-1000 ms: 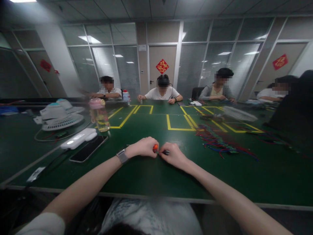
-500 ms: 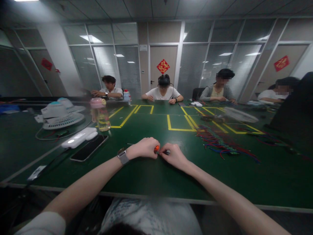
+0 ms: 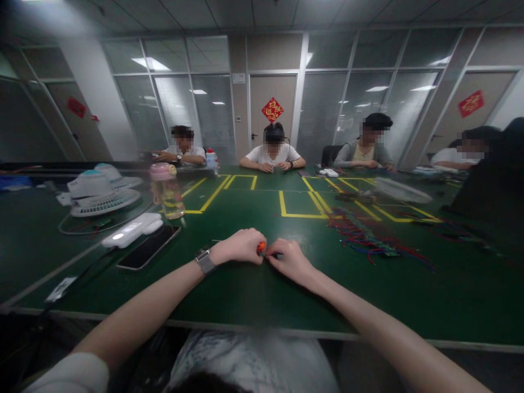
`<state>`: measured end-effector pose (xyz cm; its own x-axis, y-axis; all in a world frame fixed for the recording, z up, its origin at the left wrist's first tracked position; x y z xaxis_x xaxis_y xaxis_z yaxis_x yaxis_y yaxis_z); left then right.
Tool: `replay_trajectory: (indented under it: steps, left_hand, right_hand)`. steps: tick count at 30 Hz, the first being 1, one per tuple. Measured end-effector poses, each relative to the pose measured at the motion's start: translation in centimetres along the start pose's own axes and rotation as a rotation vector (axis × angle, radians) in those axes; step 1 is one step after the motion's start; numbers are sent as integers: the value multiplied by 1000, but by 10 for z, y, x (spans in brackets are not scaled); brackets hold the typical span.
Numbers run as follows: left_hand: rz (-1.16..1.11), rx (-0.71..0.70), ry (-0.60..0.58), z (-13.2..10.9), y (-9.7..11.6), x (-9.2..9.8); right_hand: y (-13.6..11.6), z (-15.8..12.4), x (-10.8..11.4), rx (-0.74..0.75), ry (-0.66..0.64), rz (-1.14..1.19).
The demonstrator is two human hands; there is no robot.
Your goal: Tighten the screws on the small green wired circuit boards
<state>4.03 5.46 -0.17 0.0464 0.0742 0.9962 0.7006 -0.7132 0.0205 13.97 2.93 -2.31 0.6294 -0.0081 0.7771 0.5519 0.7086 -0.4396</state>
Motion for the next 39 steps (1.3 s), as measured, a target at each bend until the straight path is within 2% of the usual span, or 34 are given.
replay_trajectory:
  steps: [4,9,14,16,19,23,26,31,35,39]
  left_hand:
    - [-1,-14,5,0,-1,-1]
    - [-9,-29,7,-1,-2,-1]
    - [-115,-64,44,-8,-9,17]
    - [-228,-72,97,-12,-15,30]
    - [-388,-23,288,-18,-29,53]
    - [-367,73,482,-24,-35,64]
    - [-171,144,510,-24,-29,62]
    - [12,162,453,-19,-19,49]
    - [26,123,418,-13,-14,36]
    - [54,76,369,-5,-4,17]
  right_hand:
    - [-2,-1,9,-9,63,34]
    - [13,-3,10,-191,71,162]
    - [20,-2,4,-256,63,405]
    - [20,-2,2,-262,58,468]
    - [19,-2,0,-269,43,496]
    - [17,-2,-2,-267,23,480]
    - [12,-2,-2,-224,26,405]
    - [9,-17,11,-162,21,277]
    - [25,-59,42,-229,18,197]
    - [56,-117,86,-379,125,118]
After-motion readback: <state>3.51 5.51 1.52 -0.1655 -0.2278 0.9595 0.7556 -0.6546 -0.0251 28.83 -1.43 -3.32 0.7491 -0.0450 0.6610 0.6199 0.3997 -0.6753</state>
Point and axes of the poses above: each hand's wrist, its own z-axis towards the middle knuckle, its own x-axis out of the back of the hand, y = z × x, the point moved 7 cm from there along z, towards the middle knuckle, and after that the axes turned 7 degrees about -y, right-handed, at the moved point
